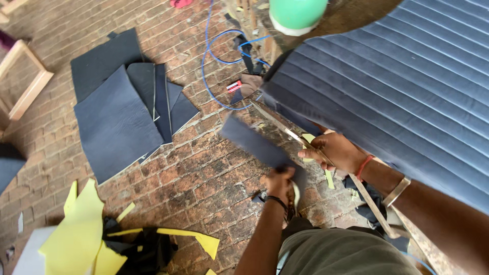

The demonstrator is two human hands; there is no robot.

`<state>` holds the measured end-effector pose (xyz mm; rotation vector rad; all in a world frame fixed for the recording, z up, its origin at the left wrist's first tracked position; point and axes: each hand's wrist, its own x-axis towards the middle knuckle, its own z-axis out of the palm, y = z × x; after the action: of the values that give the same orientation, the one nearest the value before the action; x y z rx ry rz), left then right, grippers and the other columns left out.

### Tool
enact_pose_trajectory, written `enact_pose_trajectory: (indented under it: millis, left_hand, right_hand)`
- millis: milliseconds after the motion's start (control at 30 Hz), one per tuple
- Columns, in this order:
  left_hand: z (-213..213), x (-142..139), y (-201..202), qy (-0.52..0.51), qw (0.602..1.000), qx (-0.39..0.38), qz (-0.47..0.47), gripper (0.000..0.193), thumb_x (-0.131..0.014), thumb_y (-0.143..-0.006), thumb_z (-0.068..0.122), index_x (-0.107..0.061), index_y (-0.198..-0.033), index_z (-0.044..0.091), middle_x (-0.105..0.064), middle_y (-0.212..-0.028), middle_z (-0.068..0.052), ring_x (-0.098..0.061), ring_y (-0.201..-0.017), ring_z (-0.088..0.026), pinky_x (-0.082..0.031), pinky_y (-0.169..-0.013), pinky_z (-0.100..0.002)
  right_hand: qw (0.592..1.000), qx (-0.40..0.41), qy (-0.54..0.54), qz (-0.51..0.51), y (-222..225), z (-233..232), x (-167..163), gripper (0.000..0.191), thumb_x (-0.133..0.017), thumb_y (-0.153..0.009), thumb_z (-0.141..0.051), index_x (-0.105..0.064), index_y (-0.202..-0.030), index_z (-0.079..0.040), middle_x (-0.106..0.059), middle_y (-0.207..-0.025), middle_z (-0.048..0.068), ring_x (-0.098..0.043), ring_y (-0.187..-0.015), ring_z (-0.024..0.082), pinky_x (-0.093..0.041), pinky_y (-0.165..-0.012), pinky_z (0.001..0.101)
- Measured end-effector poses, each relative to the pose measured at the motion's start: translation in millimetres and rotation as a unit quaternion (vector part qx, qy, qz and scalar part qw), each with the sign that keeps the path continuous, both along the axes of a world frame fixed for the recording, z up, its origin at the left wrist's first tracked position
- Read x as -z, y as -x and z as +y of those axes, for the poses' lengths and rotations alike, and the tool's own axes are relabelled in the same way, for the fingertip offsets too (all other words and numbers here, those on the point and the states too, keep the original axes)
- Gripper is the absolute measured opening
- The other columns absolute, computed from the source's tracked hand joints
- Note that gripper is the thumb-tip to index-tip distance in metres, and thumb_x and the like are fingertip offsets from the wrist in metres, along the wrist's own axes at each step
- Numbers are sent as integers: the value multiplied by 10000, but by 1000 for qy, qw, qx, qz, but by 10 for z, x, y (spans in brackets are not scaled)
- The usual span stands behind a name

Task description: The person attaches pleated dark fabric and foam to a wooden chair frame, using a pneumatic staple gun to fasten the fabric along the edges. They press and align the fabric, flip the chair piece, and trim excess fabric with scissors.

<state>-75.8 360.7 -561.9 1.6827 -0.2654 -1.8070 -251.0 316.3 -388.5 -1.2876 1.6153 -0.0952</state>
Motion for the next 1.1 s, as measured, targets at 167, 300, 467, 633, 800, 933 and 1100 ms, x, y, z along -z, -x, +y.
enact_pose_trajectory:
  millis: [167, 300, 467, 633, 800, 933, 1100]
  left_hand:
    - [-107, 8, -269, 66, 979, -75, -178, 693, -729, -928, 161, -345, -1499, 79, -418, -1520, -203, -478, -1360, -360, -456, -1099, -454]
    - [-101, -197, 177, 327, 893, 69, -301, 666, -714, -884, 138, -421, -1479, 83, -463, -1528, -164, -419, -1440, -348, -361, -1169, -503]
    - [147, -751, 1135, 602, 702, 210, -317, 484, -713, -933, 142, -585, -1399, 110, -546, -1536, -165, -458, -1481, -351, -415, -1209, -495]
    - [569, -1157, 2209, 636, 529, 450, -338, 554, -705, -926, 382, -569, -1417, 164, -450, -1576, -182, -348, -1506, -393, -247, -1237, -577]
    - [1249, -1263, 3066, 630, 397, 572, -344, 920, -632, -862, 669, -367, -1568, 141, -204, -1650, -254, -161, -1530, -446, -44, -1212, -631]
    - [1634, -1311, 3649, 610, 364, 607, -356, 989, -582, -862, 735, -298, -1599, 140, -148, -1660, -274, -118, -1532, -461, -18, -1201, -650]
    - [2048, -1592, 4241, 585, 358, 629, -366, 967, -575, -840, 736, -300, -1595, 197, -145, -1664, -242, -98, -1532, -468, -17, -1163, -713]
  right_hand:
    - [983, 155, 71, -60, 487, 688, -39, 490, -794, -834, -452, -790, -883, 35, -588, -621, 25, -581, -498, 120, -482, -433, 309]
    - [933, 341, 67, -93, 1082, 1341, -36, 433, -783, -834, -413, -788, -1011, -18, -577, -596, 37, -538, -502, 125, -442, -445, 296]
    - [849, 494, 130, -132, 1751, 2265, -32, 418, -760, -872, -386, -719, -885, 30, -575, -610, 32, -557, -502, 121, -455, -450, 283]
    - [771, 604, 158, -130, 2254, 3193, 20, 414, -756, -883, -385, -664, -812, 13, -594, -620, 49, -560, -495, 135, -435, -455, 277]
    - [739, 635, 214, -68, 2993, 4131, 178, 508, -736, -968, -413, -639, -767, 44, -591, -616, 98, -539, -508, 151, -421, -479, 283]
    - [672, 705, 189, -124, 3897, 4440, 700, 390, -774, -926, -352, -654, -814, 2, -570, -673, 42, -542, -536, 152, -441, -485, 289]
    - [674, 723, 137, -67, 5033, 4726, 1565, 356, -829, -850, -317, -720, -856, 22, -643, -731, 85, -619, -607, 203, -492, -555, 350]
